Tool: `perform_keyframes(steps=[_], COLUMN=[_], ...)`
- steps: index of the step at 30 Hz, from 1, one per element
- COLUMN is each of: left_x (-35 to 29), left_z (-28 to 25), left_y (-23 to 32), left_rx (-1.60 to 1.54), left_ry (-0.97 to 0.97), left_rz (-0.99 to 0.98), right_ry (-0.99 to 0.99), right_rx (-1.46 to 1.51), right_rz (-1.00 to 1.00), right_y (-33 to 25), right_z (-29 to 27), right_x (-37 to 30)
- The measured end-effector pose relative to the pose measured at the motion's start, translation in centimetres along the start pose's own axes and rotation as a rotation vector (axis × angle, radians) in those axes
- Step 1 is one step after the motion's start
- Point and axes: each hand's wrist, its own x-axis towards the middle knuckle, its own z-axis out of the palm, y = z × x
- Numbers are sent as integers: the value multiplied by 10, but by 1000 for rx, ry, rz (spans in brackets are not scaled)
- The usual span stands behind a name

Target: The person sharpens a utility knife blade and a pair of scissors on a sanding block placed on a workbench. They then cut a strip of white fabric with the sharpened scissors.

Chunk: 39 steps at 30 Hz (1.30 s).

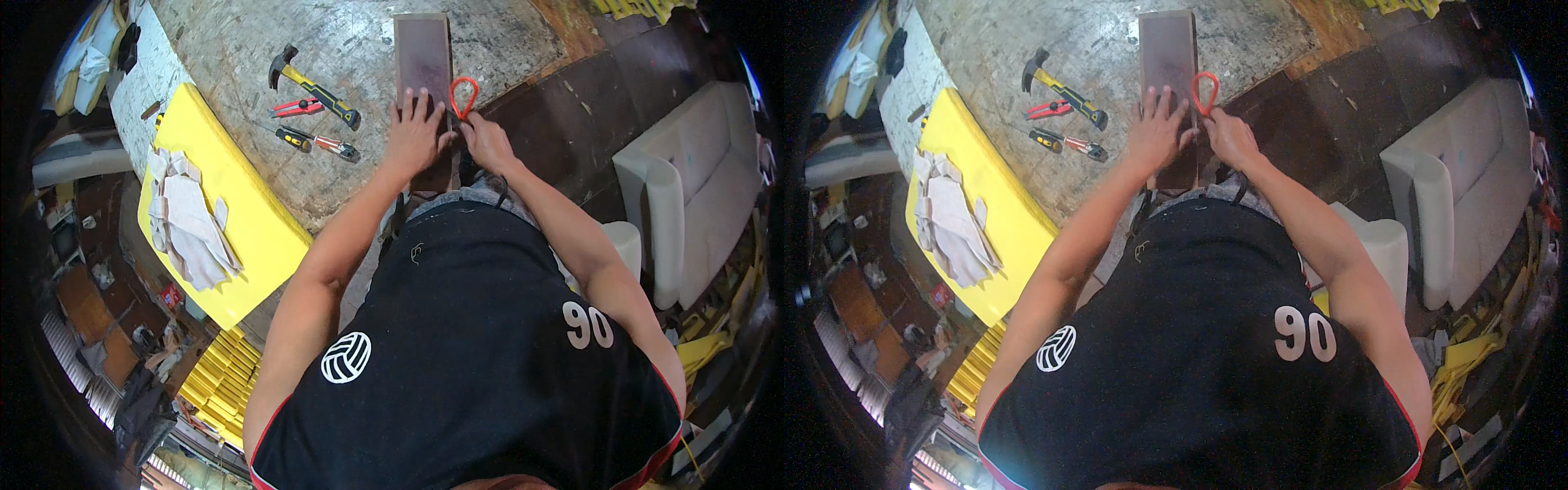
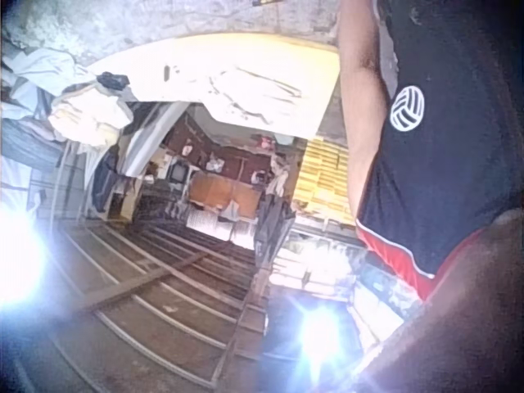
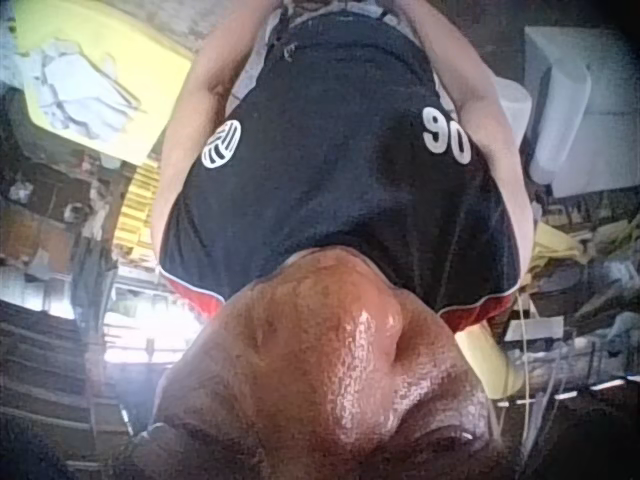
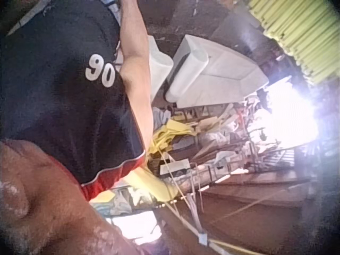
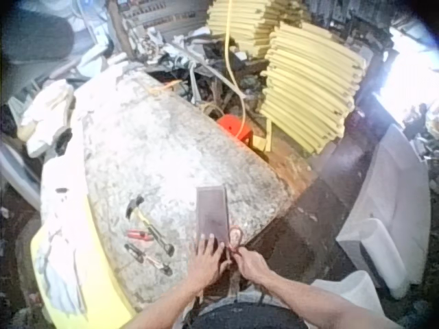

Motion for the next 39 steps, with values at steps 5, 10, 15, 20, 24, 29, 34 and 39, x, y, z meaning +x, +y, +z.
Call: perform_keyframes(steps=[5,10,15,20,24,29,34,39], left_x=[-21,9,-24,-12,10,-27,-2,-14], left_z=[6,1,3,3,-9,-1,-3,-4], left_y=[15,-6,12,4,-9,13,-4,1], left_rx=[-15,-22,-61,17,24,-1,6,13], left_ry=[-33,42,-50,-38,-41,-151,-72,-68], left_rz=[-23,-45,4,-53,-6,-7,-34,35], right_ry=[-30,16,-85,-21,-30,-91,-8,-47], right_rx=[1,9,24,29,2,15,-19,15], right_rz=[39,-31,4,-14,-16,-32,-21,-17], right_y=[1,-8,1,-10,-15,7,-17,-3], right_z=[3,2,0,4,1,11,6,10], right_x=[-24,11,-32,-14,0,-44,-10,-27])
